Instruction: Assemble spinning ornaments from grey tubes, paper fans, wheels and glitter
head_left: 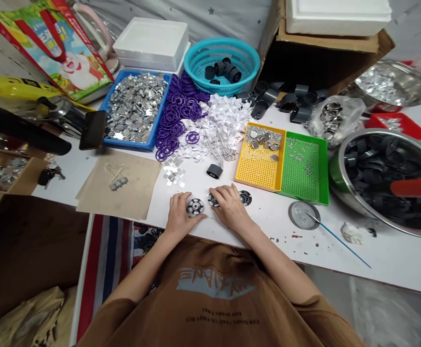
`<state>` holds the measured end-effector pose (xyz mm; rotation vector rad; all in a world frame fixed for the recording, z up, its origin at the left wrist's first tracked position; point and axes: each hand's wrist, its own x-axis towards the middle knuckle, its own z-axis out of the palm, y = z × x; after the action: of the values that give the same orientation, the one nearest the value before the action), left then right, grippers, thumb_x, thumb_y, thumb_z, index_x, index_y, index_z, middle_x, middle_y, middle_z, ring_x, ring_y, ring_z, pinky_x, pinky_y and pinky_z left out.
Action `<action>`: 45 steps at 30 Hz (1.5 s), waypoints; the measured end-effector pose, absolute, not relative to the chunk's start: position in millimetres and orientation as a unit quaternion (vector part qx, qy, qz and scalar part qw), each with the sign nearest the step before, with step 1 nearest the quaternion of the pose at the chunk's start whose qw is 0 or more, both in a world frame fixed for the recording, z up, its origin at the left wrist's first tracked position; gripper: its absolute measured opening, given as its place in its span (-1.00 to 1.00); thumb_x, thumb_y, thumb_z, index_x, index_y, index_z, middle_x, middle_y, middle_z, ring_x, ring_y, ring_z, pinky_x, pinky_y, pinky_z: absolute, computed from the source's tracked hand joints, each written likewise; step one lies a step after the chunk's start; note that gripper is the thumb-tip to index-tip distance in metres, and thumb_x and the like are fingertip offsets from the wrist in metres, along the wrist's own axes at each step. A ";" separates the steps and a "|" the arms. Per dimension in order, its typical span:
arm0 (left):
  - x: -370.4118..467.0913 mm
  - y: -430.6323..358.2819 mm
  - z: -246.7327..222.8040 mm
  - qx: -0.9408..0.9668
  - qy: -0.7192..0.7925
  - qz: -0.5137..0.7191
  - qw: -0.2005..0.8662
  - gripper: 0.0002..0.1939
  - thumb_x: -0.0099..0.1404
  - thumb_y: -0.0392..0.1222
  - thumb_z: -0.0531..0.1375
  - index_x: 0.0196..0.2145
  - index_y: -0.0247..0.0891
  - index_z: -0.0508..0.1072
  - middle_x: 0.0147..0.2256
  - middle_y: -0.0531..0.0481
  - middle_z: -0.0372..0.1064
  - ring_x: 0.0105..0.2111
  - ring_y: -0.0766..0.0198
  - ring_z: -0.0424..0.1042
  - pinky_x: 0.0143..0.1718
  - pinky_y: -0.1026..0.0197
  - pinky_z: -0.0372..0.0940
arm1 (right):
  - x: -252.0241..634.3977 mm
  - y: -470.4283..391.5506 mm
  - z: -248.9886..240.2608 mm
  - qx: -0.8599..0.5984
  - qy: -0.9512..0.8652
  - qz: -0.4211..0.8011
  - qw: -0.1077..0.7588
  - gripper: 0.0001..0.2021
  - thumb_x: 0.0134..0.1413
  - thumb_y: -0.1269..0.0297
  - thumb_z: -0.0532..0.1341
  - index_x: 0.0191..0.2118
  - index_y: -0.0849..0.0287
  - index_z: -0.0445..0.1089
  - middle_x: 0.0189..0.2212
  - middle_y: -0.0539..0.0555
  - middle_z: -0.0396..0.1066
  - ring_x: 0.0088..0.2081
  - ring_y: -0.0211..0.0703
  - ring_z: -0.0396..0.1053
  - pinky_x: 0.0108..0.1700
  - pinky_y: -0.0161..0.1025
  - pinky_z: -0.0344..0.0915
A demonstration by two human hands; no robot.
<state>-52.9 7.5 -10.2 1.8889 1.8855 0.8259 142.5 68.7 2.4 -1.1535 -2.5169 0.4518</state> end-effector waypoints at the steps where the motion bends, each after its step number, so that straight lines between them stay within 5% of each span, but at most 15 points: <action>1: -52.6 8.3 -9.6 0.656 0.672 0.291 0.181 -0.33 0.05 0.03 0.37 0.03 -0.24 0.23 -0.08 -0.18 0.24 -0.04 -0.01 0.27 0.00 -0.05 0.28 | 146.5 66.4 3.5 -0.417 -0.880 0.154 0.165 -0.50 0.10 0.43 0.16 0.19 0.18 0.19 0.00 0.26 0.32 0.08 0.17 0.19 0.26 0.30 -0.02; 4: -51.8 11.7 -6.3 0.633 0.667 0.310 0.240 -0.53 0.11 -0.09 0.33 -0.06 -0.19 0.30 -0.17 -0.07 0.26 -0.19 0.16 0.34 -0.13 0.09 0.34 | 159.7 57.0 8.2 -0.434 -0.868 0.151 0.189 -0.51 0.11 0.47 0.10 0.19 0.19 0.18 0.08 0.30 0.23 0.14 0.20 0.15 0.22 0.36 0.00; 9: -49.1 18.0 -1.8 0.495 0.604 0.416 0.466 -0.53 0.02 -0.16 0.34 -0.11 -0.20 0.32 -0.26 0.01 0.27 -0.35 0.32 0.35 -0.32 0.25 0.35 | 166.4 33.6 15.0 -0.427 -0.818 0.185 0.337 -0.55 0.14 0.47 0.12 0.16 0.12 0.20 0.02 0.25 0.28 0.08 0.09 0.23 0.09 0.14 0.28; 13: -48.4 18.5 1.8 0.321 0.453 0.500 0.665 -0.48 0.01 -0.07 0.38 -0.13 -0.17 0.26 -0.17 -0.01 0.31 -0.20 0.22 0.42 -0.14 0.09 0.38 | 159.7 19.3 17.6 -0.420 -0.783 0.261 0.377 -0.59 0.15 0.48 0.14 0.12 0.09 0.24 -0.09 0.18 0.37 -0.06 -0.06 0.35 -0.05 -0.08 0.39; 17: -53.9 15.4 5.0 0.299 0.385 0.498 0.717 -0.34 -0.05 -0.18 0.43 -0.03 -0.12 0.22 -0.11 -0.04 0.29 -0.04 0.06 0.41 0.06 -0.10 0.29 | 162.6 20.7 16.8 -0.438 -0.773 0.244 0.389 -0.63 0.14 0.49 0.16 0.07 0.11 0.29 -0.13 0.17 0.40 -0.09 -0.04 0.35 -0.06 -0.04 0.37; 21: -60.4 12.4 1.1 0.356 0.393 0.488 0.693 -0.33 0.02 -0.21 0.40 0.04 -0.11 0.20 0.04 -0.11 0.19 0.10 -0.02 0.31 0.11 -0.10 0.26 | 172.6 27.9 14.0 -0.454 -0.770 0.214 0.393 -0.64 0.15 0.47 0.15 0.06 0.09 0.30 -0.14 0.16 0.39 -0.10 -0.03 0.34 -0.07 -0.02 0.35; 25: -59.6 13.9 -7.5 0.467 0.455 0.452 0.609 -0.46 0.13 -0.14 0.33 0.01 -0.17 0.21 -0.03 -0.13 0.26 0.01 0.07 0.37 0.02 -0.02 0.34 | 175.5 33.7 10.9 -0.454 -0.781 0.197 0.382 -0.64 0.16 0.43 0.15 0.08 0.10 0.28 -0.12 0.17 0.37 -0.07 -0.01 0.31 -0.05 -0.01 0.33; 33: -52.2 22.5 -15.6 0.698 0.597 0.332 0.216 -0.28 -0.03 0.00 0.43 0.01 -0.20 0.22 -0.06 -0.15 0.28 -0.01 -0.01 0.28 0.02 -0.10 0.27 | 165.4 48.7 10.2 -0.478 -0.823 0.165 0.258 -0.51 0.13 0.17 0.22 0.15 0.21 0.22 -0.01 0.24 0.34 -0.04 0.12 0.21 -0.01 0.07 0.26; 38: -56.5 20.3 -2.7 0.754 0.533 0.277 0.265 -0.22 0.18 -0.15 0.29 0.25 -0.16 -0.01 0.18 -0.21 0.11 0.21 -0.02 0.11 0.21 -0.13 0.13 | 163.3 60.5 20.3 -0.489 -0.834 0.161 0.196 -0.41 0.07 0.10 0.27 0.17 0.23 0.21 0.04 0.25 0.32 -0.03 0.17 0.18 -0.03 0.07 0.24; 45: -56.7 18.5 -15.0 0.723 0.566 0.308 0.247 -0.46 0.23 -0.23 0.24 0.13 -0.14 0.19 0.02 -0.12 0.32 0.04 0.07 0.31 0.07 -0.03 0.29 | 129.5 125.7 28.7 -0.476 -0.847 0.163 0.169 -0.49 0.14 0.25 0.19 0.19 0.26 0.17 -0.01 0.27 0.34 -0.02 0.14 0.22 0.01 0.03 0.24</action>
<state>-56.7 18.5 -15.0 1.9728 1.5446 0.8414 129.5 125.7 28.7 -1.3535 -2.4089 0.4644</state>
